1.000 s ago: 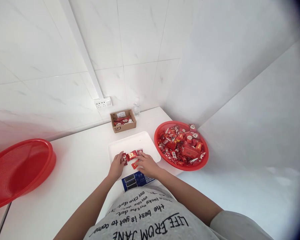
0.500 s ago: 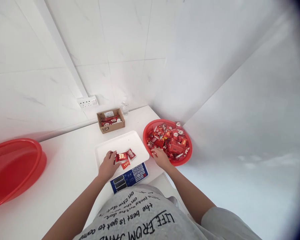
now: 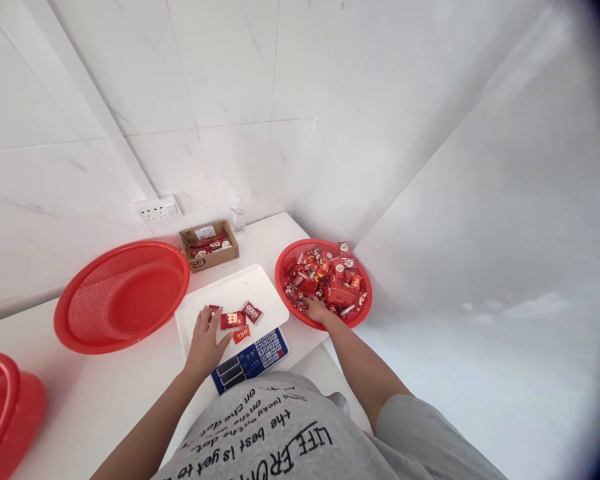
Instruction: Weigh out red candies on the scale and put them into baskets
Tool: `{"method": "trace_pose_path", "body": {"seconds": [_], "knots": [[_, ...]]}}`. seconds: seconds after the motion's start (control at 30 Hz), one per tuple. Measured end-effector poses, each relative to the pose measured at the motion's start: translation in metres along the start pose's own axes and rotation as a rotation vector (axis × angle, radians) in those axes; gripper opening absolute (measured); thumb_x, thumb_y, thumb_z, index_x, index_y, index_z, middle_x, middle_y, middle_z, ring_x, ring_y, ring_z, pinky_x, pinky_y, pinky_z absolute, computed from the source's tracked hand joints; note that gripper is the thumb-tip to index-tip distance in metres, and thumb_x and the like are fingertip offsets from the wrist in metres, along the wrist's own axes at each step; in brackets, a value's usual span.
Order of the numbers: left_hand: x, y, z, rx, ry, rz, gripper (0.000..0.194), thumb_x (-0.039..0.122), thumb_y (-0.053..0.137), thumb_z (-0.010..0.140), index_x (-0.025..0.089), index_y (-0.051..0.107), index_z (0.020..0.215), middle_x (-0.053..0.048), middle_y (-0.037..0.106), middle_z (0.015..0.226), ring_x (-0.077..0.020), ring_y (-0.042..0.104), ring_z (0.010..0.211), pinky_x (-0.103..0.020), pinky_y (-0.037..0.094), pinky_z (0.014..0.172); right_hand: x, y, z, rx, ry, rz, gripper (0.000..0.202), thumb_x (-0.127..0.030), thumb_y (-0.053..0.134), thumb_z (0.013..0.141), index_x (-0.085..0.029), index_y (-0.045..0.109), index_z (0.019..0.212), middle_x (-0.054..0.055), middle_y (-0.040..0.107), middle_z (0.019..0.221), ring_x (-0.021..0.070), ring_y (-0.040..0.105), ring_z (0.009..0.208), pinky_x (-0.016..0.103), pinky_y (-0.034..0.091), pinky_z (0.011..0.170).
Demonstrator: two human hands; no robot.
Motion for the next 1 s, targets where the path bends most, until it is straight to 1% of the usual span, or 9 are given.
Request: {"method": "trace_pose_path", "body": {"seconds": [0.1, 0.17, 0.27, 0.4, 0.5, 0.67, 0.83, 0.93, 1.0], "knots": [[0.001, -0.007, -0.013, 0.023, -0.004, -0.08, 0.055, 0.041, 0.048, 0.084, 0.021, 0.041, 0.134, -0.012, 0.029, 0.148, -0.0295, 0.02, 0.138, -0.05, 0.028, 0.108, 0.001, 0.001, 0.002, 0.023, 0.001, -0.001, 0.049, -0.029, 0.063, 0.072, -0.019, 0.059, 0.12, 0.015, 0.045, 0.135, 0.0297, 0.05, 0.114, 0.039, 0.035, 0.097], [-0.002, -0.013, -0.023, 0.018, -0.075, -0.12, 0.051, 0.041, 0.046, 0.085, 0.023, 0.042, 0.133, -0.011, 0.031, 0.147, -0.0274, 0.025, 0.137, -0.048, 0.032, 0.107, 0.001, 0.001, 0.003, 0.044, -0.015, 0.016, 0.042, -0.025, 0.064, 0.07, -0.018, 0.063, 0.112, 0.013, 0.054, 0.125, 0.0272, 0.055, 0.106, 0.036, 0.039, 0.091], [-0.012, -0.025, -0.041, 0.005, -0.219, -0.158, 0.05, 0.045, 0.045, 0.085, 0.024, 0.045, 0.13, -0.01, 0.032, 0.147, -0.0271, 0.033, 0.133, -0.046, 0.038, 0.103, 0.001, 0.0, 0.001, 0.091, -0.04, 0.07, 0.038, -0.022, 0.063, 0.07, -0.019, 0.062, 0.108, 0.01, 0.065, 0.106, 0.0232, 0.06, 0.093, 0.032, 0.042, 0.082], [-0.025, -0.037, -0.057, 0.037, -0.317, -0.189, 0.049, 0.049, 0.045, 0.083, 0.021, 0.05, 0.123, -0.011, 0.039, 0.142, -0.0274, 0.037, 0.131, -0.046, 0.038, 0.102, 0.0, -0.004, -0.002, 0.184, -0.055, 0.176, 0.024, -0.023, 0.055, 0.077, -0.019, 0.062, 0.099, 0.007, 0.068, 0.09, 0.0196, 0.061, 0.081, 0.029, 0.043, 0.073], [-0.028, -0.04, -0.061, 0.055, -0.354, -0.202, 0.049, 0.052, 0.044, 0.082, 0.021, 0.052, 0.12, -0.012, 0.043, 0.139, -0.0278, 0.038, 0.129, -0.046, 0.04, 0.101, -0.002, -0.009, -0.003, 0.25, -0.068, 0.267, 0.015, -0.026, 0.051, 0.08, -0.02, 0.061, 0.09, 0.004, 0.068, 0.087, 0.0177, 0.061, 0.08, 0.027, 0.044, 0.071], [-0.02, -0.038, -0.059, 0.045, -0.336, -0.241, 0.05, 0.052, 0.043, 0.081, 0.02, 0.052, 0.119, -0.011, 0.048, 0.134, -0.0265, 0.043, 0.126, -0.045, 0.038, 0.103, -0.002, -0.019, -0.005, 0.339, -0.073, 0.396, 0.014, -0.027, 0.051, 0.078, -0.02, 0.06, 0.087, 0.004, 0.068, 0.091, 0.0172, 0.062, 0.082, 0.028, 0.045, 0.074], [-0.015, -0.032, -0.058, 0.012, -0.3, -0.264, 0.044, 0.049, 0.044, 0.082, 0.023, 0.053, 0.117, -0.008, 0.052, 0.131, -0.0252, 0.048, 0.121, -0.045, 0.042, 0.099, -0.008, -0.028, -0.022, 0.435, -0.059, 0.446, 0.017, -0.032, 0.047, 0.078, -0.021, 0.059, 0.086, 0.004, 0.067, 0.09, 0.0194, 0.06, 0.084, 0.032, 0.045, 0.077], [-0.013, -0.03, -0.058, 0.004, -0.264, -0.24, 0.04, 0.045, 0.045, 0.082, 0.024, 0.056, 0.114, -0.007, 0.054, 0.129, -0.024, 0.049, 0.121, -0.043, 0.041, 0.1, -0.022, -0.036, -0.036, 0.518, -0.081, 0.513, 0.021, -0.037, 0.047, 0.078, -0.022, 0.058, 0.089, 0.003, 0.067, 0.089, 0.0201, 0.06, 0.084, 0.034, 0.045, 0.078], [-0.011, -0.029, -0.058, 0.002, -0.24, -0.218, 0.037, 0.041, 0.046, 0.082, 0.023, 0.057, 0.113, -0.007, 0.055, 0.128, -0.0232, 0.049, 0.121, -0.042, 0.04, 0.101, -0.039, -0.041, -0.046, 0.535, -0.15, 0.575, 0.024, -0.039, 0.048, 0.077, -0.023, 0.058, 0.09, 0.003, 0.067, 0.086, 0.0202, 0.06, 0.082, 0.034, 0.045, 0.077]]}}
Point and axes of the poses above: each hand's wrist, its own z-axis towards the middle knuckle, its own y-axis out of the palm, x = y × z, the point moved 5 cm from there along z, towards the middle knuckle
